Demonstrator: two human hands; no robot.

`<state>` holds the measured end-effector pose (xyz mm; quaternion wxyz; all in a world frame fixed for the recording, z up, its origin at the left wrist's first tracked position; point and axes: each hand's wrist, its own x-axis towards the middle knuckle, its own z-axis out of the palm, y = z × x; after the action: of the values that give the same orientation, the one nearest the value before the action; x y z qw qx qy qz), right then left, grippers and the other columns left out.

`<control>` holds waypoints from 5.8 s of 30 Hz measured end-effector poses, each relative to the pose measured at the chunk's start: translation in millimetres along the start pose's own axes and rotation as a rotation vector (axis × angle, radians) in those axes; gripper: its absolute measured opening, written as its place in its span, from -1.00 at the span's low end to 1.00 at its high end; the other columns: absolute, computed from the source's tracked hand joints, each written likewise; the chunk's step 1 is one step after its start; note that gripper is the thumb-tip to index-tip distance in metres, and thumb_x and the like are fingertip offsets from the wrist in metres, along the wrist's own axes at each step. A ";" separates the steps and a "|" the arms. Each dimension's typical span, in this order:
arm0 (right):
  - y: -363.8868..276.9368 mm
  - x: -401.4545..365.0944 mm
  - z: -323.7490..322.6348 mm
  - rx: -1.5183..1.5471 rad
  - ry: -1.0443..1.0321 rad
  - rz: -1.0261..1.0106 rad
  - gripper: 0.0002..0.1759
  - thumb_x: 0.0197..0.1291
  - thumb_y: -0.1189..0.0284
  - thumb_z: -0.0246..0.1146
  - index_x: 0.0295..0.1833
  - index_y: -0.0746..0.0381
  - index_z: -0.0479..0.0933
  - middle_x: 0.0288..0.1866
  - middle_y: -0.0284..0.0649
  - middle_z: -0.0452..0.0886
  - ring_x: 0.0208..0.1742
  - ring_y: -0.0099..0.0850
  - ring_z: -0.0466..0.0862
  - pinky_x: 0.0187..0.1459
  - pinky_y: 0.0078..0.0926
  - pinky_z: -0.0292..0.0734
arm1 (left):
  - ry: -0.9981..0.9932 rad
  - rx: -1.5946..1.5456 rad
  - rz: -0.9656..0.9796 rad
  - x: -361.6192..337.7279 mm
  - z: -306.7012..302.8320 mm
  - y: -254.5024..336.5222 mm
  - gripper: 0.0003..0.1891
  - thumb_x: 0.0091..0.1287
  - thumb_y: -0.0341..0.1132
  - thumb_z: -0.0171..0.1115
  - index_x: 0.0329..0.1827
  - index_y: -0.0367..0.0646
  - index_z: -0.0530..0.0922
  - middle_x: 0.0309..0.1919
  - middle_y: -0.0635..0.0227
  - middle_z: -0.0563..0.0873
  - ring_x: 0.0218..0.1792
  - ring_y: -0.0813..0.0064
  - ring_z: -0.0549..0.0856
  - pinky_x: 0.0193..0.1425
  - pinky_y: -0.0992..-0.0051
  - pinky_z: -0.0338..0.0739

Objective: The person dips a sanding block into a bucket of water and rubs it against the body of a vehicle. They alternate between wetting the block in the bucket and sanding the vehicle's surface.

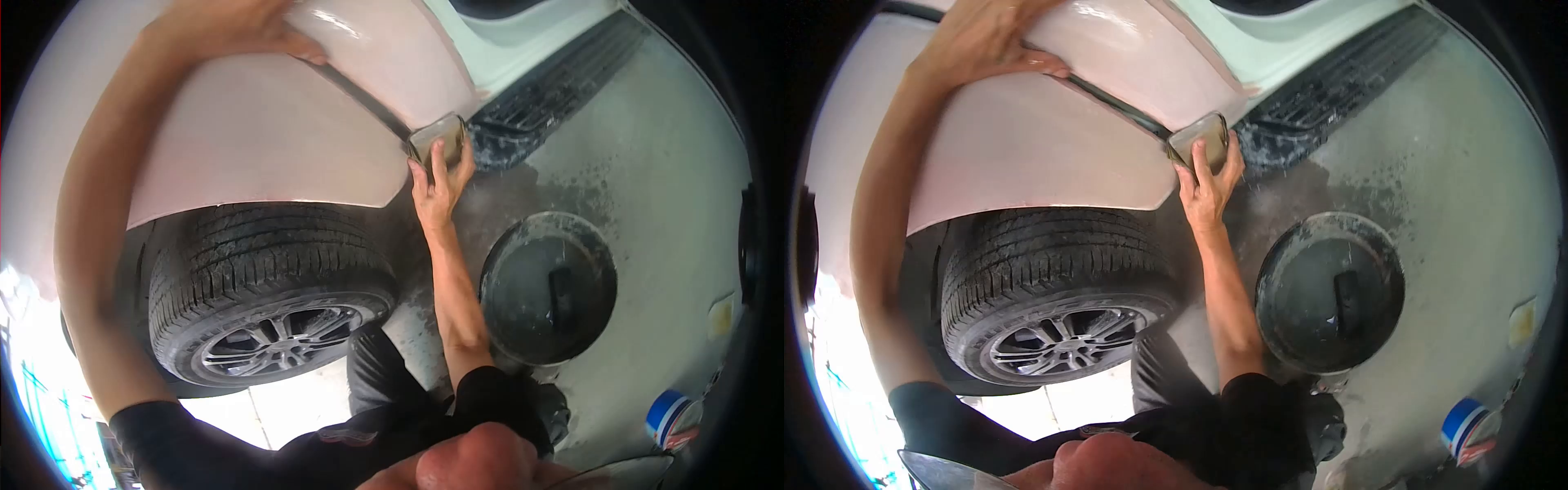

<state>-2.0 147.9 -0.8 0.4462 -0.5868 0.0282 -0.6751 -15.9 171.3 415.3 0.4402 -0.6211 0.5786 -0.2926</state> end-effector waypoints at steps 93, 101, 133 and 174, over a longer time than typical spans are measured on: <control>-31.3 82.8 12.5 -0.060 -0.035 -0.047 -0.04 -0.25 0.07 0.69 0.43 -0.43 0.56 0.40 0.13 0.42 0.31 0.01 0.46 0.18 -0.03 0.39 | -0.075 0.099 0.019 8.7 5.4 1.7 0.12 -0.40 0.19 0.77 0.38 -0.06 0.61 0.26 0.18 0.58 0.39 0.10 0.46 0.54 -0.04 0.29; 39.5 -48.3 15.1 0.070 0.092 0.141 -0.23 0.16 0.09 0.55 0.50 -0.10 0.53 0.47 0.21 0.35 0.39 0.12 0.42 0.32 0.05 0.37 | -0.026 0.132 0.053 8.1 5.4 5.6 0.17 -0.41 0.20 0.78 0.42 -0.07 0.58 0.27 0.16 0.58 0.38 0.12 0.47 0.52 -0.08 0.28; -34.7 108.1 17.0 -0.012 0.033 -0.196 -0.01 -0.39 0.10 0.73 0.38 -0.40 0.61 0.31 0.10 0.51 0.26 0.00 0.53 0.16 -0.01 0.45 | -0.037 0.132 0.016 14.2 -0.5 11.5 0.12 -0.44 0.13 0.79 0.37 -0.06 0.61 0.24 0.19 0.60 0.35 0.13 0.49 0.55 0.02 0.32; -13.8 60.3 4.2 -0.016 0.014 -0.180 -0.12 -0.11 0.25 0.68 0.45 -0.18 0.59 0.39 0.17 0.38 0.27 0.07 0.46 0.15 -0.03 0.38 | 0.012 -0.093 -0.002 2.5 9.7 -5.2 0.03 -0.13 0.22 0.69 0.44 -0.09 0.54 0.35 0.12 0.58 0.49 0.12 0.44 0.72 -0.04 0.13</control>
<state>-1.2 119.9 54.5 0.3788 -0.5856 -0.0161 -0.7165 -4.6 170.5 415.2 0.4071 -0.6396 0.5936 -0.2698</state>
